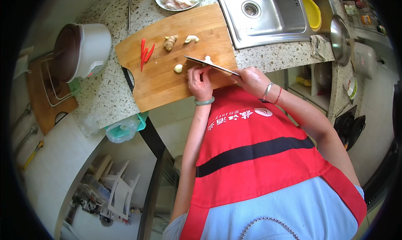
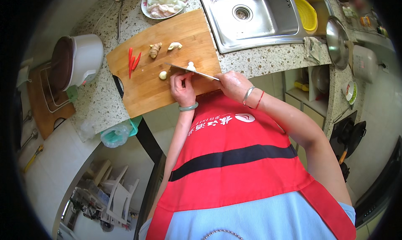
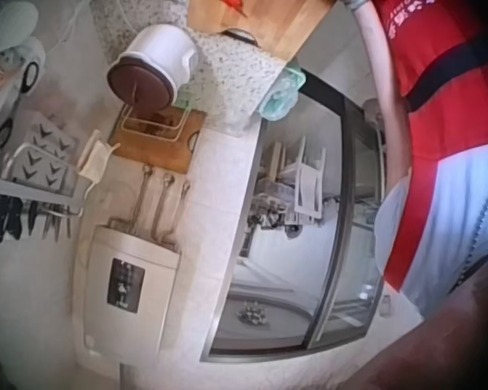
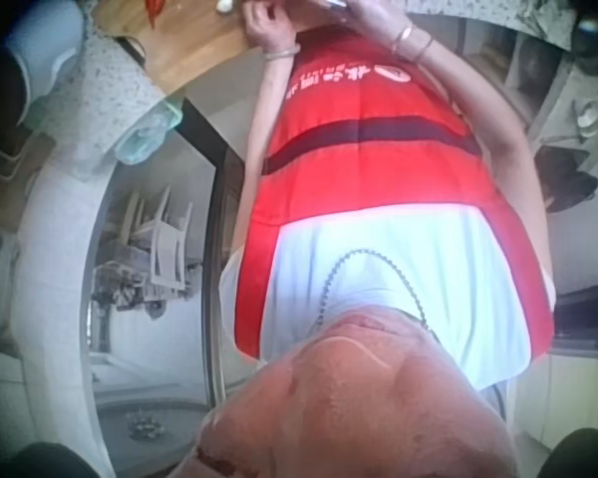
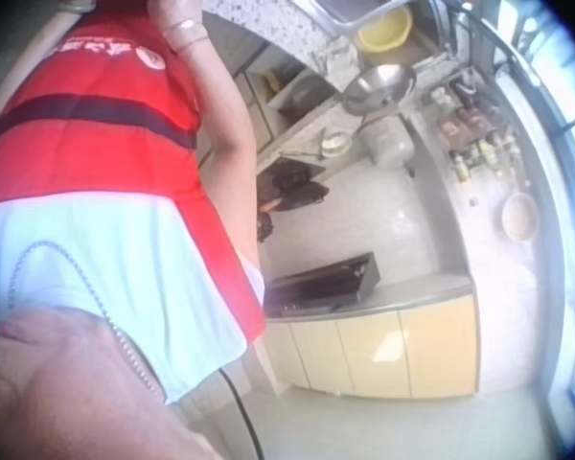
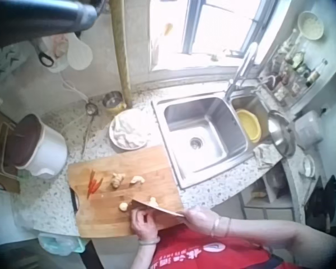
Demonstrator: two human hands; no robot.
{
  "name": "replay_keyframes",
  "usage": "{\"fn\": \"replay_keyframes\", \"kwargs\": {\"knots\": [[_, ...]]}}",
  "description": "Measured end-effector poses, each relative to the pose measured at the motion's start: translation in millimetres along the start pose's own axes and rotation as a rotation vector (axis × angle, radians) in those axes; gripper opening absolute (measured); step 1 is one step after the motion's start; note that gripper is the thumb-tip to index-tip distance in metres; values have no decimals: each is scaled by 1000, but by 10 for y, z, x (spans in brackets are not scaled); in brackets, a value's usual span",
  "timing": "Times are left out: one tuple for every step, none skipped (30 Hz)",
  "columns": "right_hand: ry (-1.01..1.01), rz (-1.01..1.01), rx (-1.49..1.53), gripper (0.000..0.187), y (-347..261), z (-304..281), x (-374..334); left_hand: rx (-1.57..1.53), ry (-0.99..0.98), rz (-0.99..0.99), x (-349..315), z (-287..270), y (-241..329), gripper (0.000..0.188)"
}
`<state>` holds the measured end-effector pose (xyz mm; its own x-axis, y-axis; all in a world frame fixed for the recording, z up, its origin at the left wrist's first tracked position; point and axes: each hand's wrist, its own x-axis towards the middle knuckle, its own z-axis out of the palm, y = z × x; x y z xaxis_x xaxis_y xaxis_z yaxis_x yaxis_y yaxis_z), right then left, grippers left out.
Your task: The person uses a cleaver to slice garlic cloves and ginger root into thin pieces on a wooden cutting board. The person also slices red chili peppers. The chopped ingredients are gathered into a pile on the board.
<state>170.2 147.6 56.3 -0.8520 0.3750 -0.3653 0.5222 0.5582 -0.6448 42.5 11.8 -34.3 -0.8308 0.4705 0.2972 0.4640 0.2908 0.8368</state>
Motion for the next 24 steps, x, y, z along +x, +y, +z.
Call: {"fn": "replay_keyframes", "kwargs": {"knots": [[3,-9,18,21,-13,-23,-9,-12,-5,-14,-7,-4,-9,14],[-19,10,27,21,-38,-79,-33,-24,-10,-27,-11,-6,-19,14],[-41,30,33,21,-63,-165,-74,-40,-15,-43,-20,2,-18,14],[-63,51,39,21,-73,-206,-96,-39,-15,-33,-25,1,-24,14],[-78,53,29,22,-61,-198,-91,-37,-14,-24,-24,-8,-36,14],[-88,56,18,22,-43,-200,-77,-40,-13,-12,-11,-4,-35,14],[-98,58,7,22,-22,-198,-58,-41,-8,-8,-6,0,-28,13],[-104,65,-3,23,-2,-175,-23,-43,-2,-4,-5,1,-18,13],[-109,69,-8,23,12,-120,33,-39,3,4,1,-10,-22,12],[-113,74,-13,23,35,-80,77,-38,-10,16,5,-12,-27,12],[-106,70,5,22,79,-61,101,-38,-24,28,5,-11,-31,11],[-104,65,23,21,115,-51,120,-36,-36,37,10,-19,-19,11],[-101,61,41,20,135,-45,127,-16,-34,41,15,-21,-4,11],[-88,64,30,21,141,-45,122,3,-32,46,21,-19,12,12],[-76,67,17,21,122,-70,116,21,-29,49,24,-15,29,12],[-63,71,4,22,114,-84,111,30,-48,32,19,-13,31,13],[-48,49,-19,22,135,-69,105,39,-66,16,14,-14,33,14],[-30,31,-43,21,163,-54,88,45,-88,1,13,-4,38,15],[-12,13,-68,21,179,-49,76,60,-73,18,21,3,36,15],[-11,-10,-112,19,180,-54,54,76,-58,36,37,6,27,15],[-13,-36,-157,18,138,-74,26,93,-41,52,42,7,15,15],[-14,-62,-203,17,98,-91,-5,67,-22,15,30,18,-1,14],[-8,-60,-230,15,63,-104,-43,41,-3,-22,10,30,-23,14],[-1,-59,-258,14,28,-114,-87,15,16,-59,1,35,-31,14]]}}
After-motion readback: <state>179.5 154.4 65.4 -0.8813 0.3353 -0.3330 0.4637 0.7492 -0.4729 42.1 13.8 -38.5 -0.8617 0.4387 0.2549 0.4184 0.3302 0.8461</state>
